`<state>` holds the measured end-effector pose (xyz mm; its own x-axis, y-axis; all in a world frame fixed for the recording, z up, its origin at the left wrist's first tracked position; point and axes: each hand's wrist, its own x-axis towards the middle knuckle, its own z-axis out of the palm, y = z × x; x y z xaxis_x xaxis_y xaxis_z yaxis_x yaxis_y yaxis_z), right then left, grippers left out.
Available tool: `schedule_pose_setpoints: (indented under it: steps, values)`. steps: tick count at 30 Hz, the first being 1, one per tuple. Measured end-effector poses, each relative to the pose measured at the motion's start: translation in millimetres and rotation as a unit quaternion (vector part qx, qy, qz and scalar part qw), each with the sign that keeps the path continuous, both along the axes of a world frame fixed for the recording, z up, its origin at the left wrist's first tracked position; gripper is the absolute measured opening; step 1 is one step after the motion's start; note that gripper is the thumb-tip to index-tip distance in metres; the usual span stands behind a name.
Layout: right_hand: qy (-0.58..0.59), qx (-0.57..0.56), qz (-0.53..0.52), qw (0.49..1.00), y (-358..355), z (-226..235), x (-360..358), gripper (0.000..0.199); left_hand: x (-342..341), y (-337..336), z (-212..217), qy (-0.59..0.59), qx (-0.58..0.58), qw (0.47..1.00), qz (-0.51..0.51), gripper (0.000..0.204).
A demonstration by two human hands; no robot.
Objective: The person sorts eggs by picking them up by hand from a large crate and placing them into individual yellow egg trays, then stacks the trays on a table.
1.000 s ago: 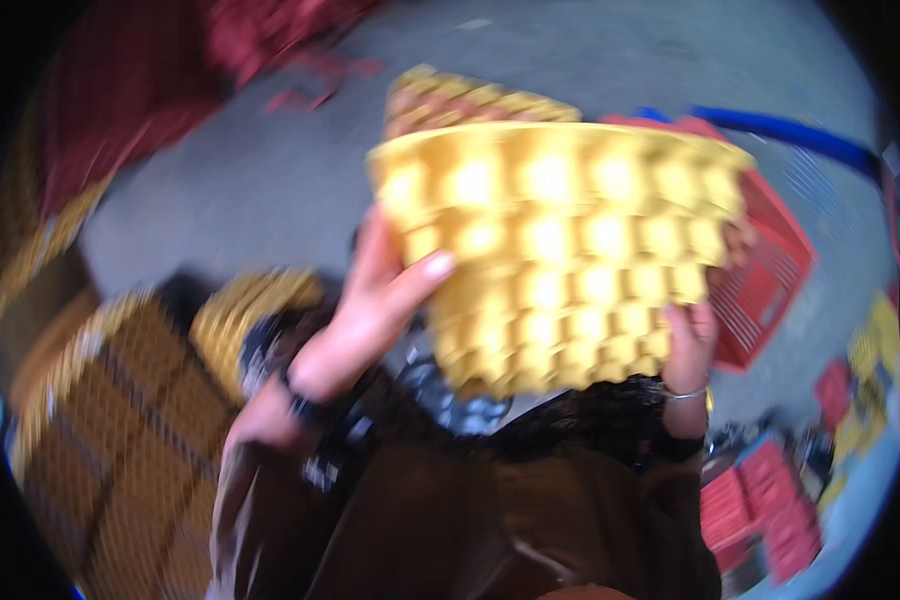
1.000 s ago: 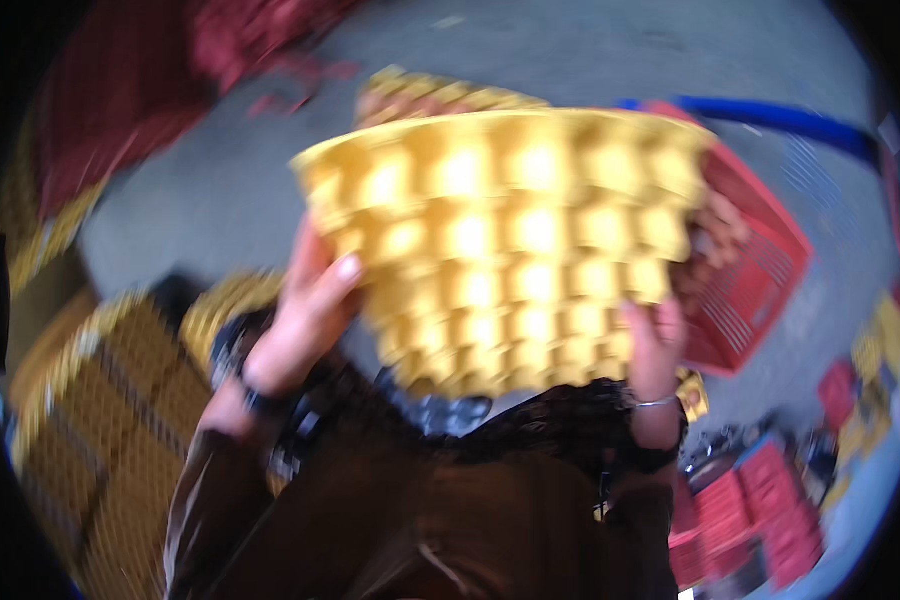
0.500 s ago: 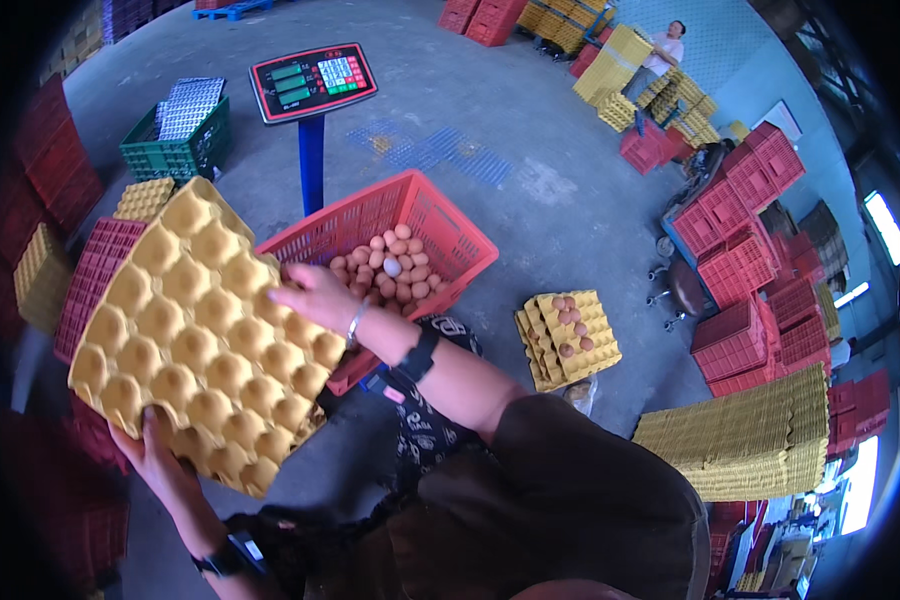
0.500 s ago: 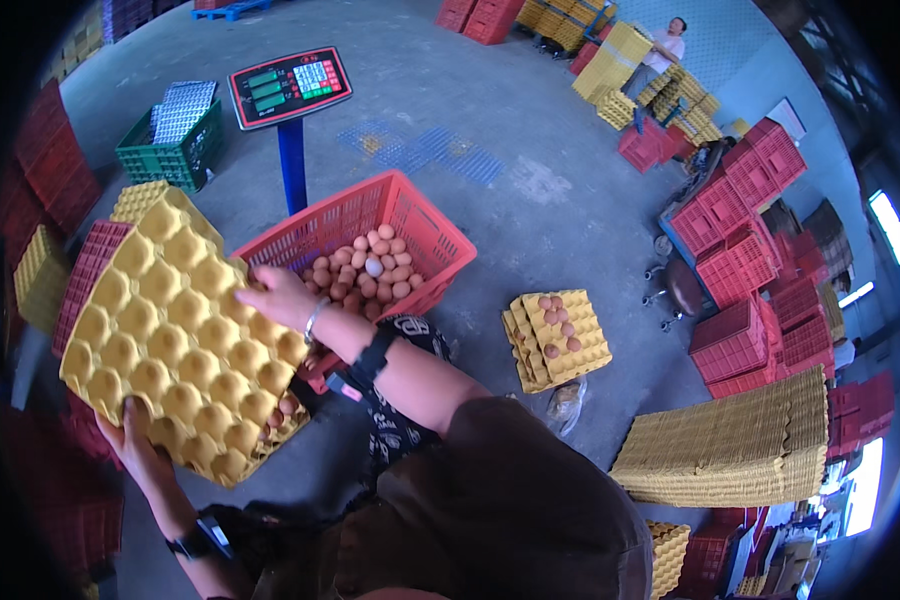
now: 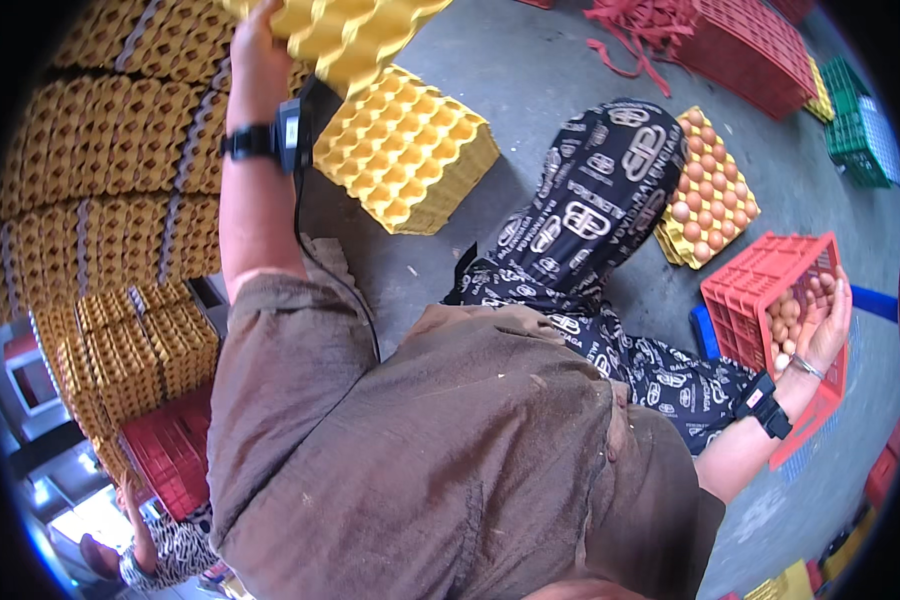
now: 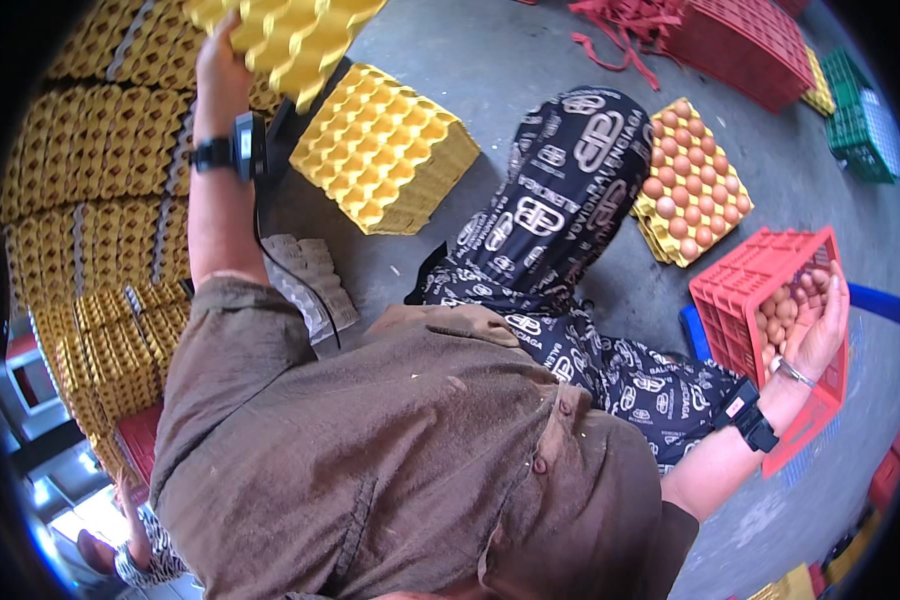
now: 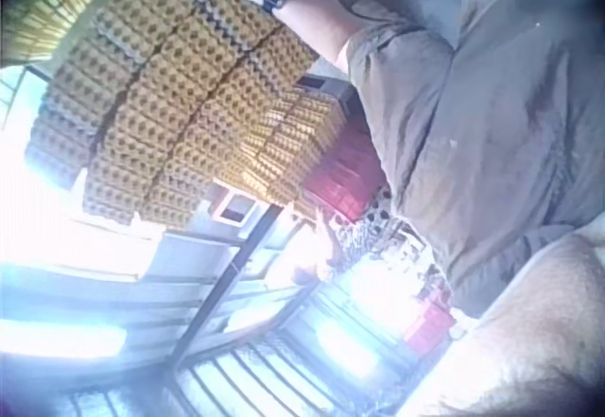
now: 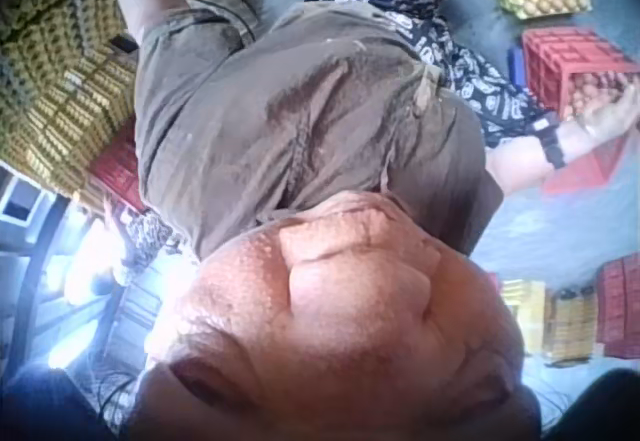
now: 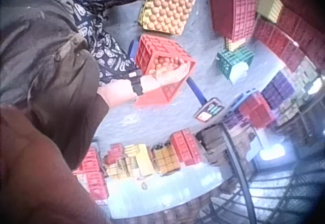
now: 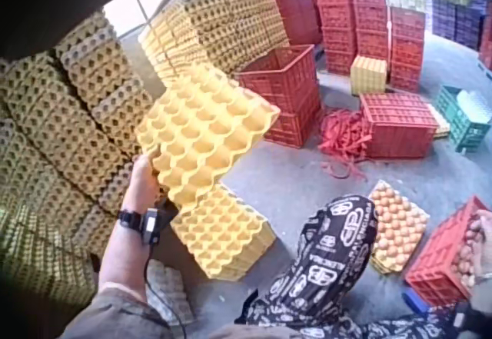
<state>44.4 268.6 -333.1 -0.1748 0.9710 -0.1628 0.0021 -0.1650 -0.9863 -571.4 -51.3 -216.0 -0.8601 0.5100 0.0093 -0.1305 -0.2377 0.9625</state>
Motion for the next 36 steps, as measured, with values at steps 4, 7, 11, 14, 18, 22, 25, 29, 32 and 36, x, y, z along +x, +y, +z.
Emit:
schedule_pose_setpoints:
  steps: [4,7,11,14,18,22,25,29,32,36]
  values:
    - [-0.047,-0.031,0.005,0.998,-22,-14,-13,0.029,-65,-98,-127,-0.041,-0.160,0.978,0.123,0.048]
    - [-0.079,-0.055,0.044,0.994,-23,-30,-25,0.026,-59,-135,-196,-0.112,-0.212,0.963,0.123,0.042]
    - [-0.094,-0.076,0.080,0.989,-11,-52,-20,0.026,-57,-123,-270,-0.148,-0.178,0.969,0.084,0.036]
    - [-0.109,-0.080,0.099,0.986,-2,-74,-8,0.026,-55,-107,-284,-0.121,-0.273,0.944,0.142,0.037]
    - [-0.136,-0.087,0.127,0.979,-6,-96,-5,0.025,-52,-117,-308,-0.014,-0.418,0.875,0.242,0.036]
    - [-0.197,-0.096,0.128,0.967,-14,-98,-4,0.026,-42,-115,-327,-0.046,-0.405,0.873,0.268,0.035]
    - [-0.225,-0.100,0.151,0.957,-12,-99,-8,0.025,-41,-118,-312,-0.122,-0.342,0.896,0.254,0.036]
    - [-0.210,-0.113,0.162,0.957,-7,-107,-20,0.025,-60,-129,-322,0.045,-0.540,0.798,0.266,0.044]
    - [-0.229,-0.087,0.180,0.953,-10,-111,-25,0.025,-50,-107,-312,0.024,-0.643,0.724,0.248,0.049]
    - [-0.228,-0.091,0.233,0.941,-13,-128,-22,0.022,-54,-146,-309,-0.063,-0.581,0.779,0.226,0.052]
